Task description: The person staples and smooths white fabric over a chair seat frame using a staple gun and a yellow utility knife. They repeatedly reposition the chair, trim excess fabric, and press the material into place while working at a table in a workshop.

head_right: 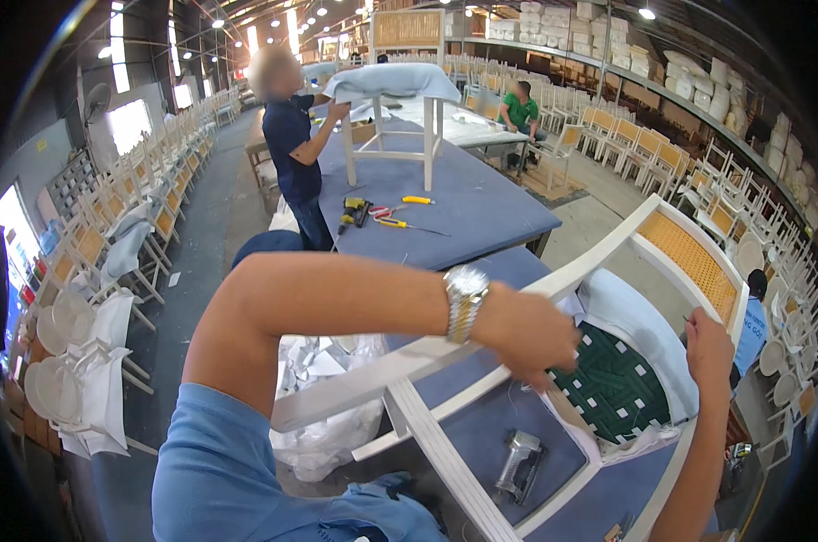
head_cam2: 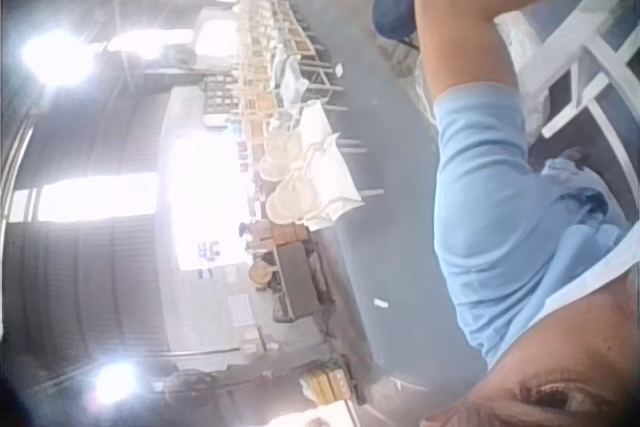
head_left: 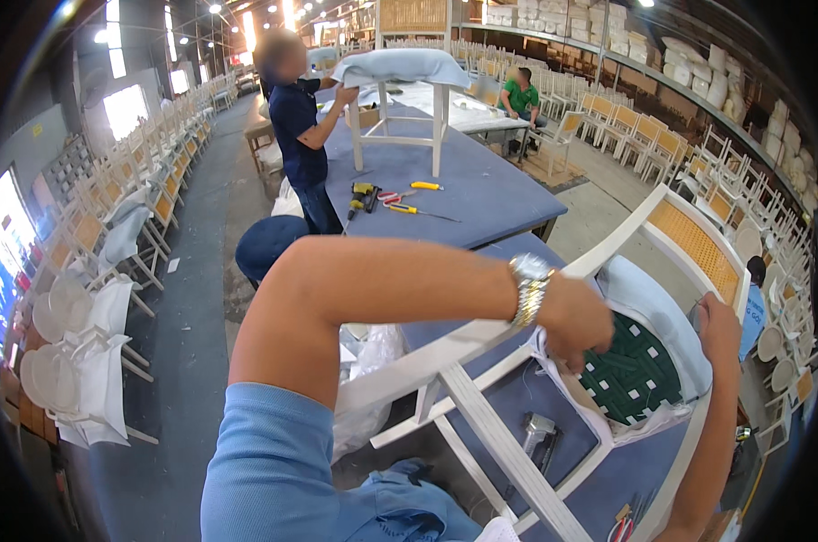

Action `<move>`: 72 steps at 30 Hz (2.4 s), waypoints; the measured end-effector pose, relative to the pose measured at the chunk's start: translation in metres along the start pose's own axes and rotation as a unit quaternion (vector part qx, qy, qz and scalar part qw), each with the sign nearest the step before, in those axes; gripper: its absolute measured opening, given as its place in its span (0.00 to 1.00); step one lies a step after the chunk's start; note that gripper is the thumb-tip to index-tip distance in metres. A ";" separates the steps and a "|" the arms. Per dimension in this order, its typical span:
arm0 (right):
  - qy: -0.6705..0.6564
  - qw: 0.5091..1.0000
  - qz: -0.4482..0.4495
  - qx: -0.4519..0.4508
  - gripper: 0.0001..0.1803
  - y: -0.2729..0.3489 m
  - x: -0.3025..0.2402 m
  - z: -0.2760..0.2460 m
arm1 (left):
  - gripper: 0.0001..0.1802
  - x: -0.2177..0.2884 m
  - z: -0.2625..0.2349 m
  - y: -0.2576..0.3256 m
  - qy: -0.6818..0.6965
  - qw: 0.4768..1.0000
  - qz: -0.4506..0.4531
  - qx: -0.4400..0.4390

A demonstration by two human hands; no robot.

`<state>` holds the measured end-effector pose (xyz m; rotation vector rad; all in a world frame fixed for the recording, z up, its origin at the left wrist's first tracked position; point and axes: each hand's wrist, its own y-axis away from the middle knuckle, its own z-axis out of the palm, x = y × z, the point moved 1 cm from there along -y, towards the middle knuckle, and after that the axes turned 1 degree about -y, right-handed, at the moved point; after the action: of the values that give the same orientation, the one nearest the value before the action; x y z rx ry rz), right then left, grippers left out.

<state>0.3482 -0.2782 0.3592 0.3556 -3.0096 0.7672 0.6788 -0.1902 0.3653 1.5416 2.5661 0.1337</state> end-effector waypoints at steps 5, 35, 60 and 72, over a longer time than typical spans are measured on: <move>-0.008 0.997 0.071 0.015 0.09 0.005 0.008 -0.002 | 0.23 -0.006 -0.057 -0.075 -0.099 0.988 0.015 0.116; 0.131 0.948 0.214 -0.196 0.13 0.060 0.064 -0.004 | 0.50 -0.021 0.035 -0.358 0.088 0.986 0.068 0.126; 0.162 0.953 0.205 -0.156 0.15 0.072 0.072 0.038 | 0.51 -0.017 0.033 -0.346 0.107 0.988 0.053 0.093; 0.219 0.929 0.221 -0.201 0.11 0.053 0.068 0.011 | 0.48 -0.017 0.029 -0.348 0.101 0.988 0.050 0.109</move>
<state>0.2705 -0.2525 0.3298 -0.4573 -2.7218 0.1715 0.3885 -0.3690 0.2857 1.8211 2.7364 0.0209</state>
